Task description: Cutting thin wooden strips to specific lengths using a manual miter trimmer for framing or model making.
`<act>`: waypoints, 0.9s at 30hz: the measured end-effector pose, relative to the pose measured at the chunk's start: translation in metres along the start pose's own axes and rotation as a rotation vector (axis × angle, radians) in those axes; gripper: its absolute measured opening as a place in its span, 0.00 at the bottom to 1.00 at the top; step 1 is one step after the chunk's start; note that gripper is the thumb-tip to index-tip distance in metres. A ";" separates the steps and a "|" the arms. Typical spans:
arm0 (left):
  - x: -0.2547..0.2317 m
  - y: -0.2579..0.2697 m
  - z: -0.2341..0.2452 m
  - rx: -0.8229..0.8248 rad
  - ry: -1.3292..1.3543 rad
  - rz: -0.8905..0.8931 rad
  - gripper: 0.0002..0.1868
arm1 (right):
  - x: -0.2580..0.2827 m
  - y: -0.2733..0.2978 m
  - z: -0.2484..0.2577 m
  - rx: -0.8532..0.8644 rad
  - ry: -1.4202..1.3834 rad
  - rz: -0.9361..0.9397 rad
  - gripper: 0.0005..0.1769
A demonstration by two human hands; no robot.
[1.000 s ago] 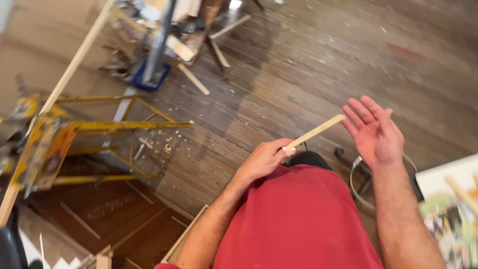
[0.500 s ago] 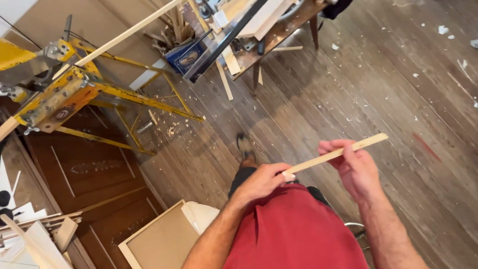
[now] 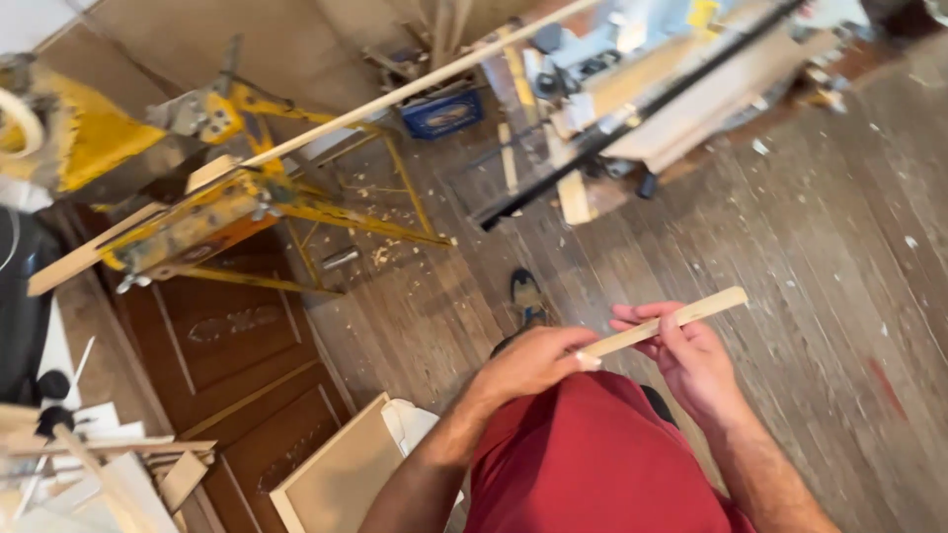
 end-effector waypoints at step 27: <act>0.096 0.161 0.133 -0.671 0.606 0.551 0.15 | 0.033 -0.263 -0.333 0.710 0.667 0.151 0.08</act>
Point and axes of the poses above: each hand's wrist, its own y-axis away from the middle knuckle, its own z-axis out of the back of the hand, x = y × z, the point moved 1 cm from there along -y, towards the middle knuckle, and after that the axes turned 9 degrees about z, right-handed, at the moved point
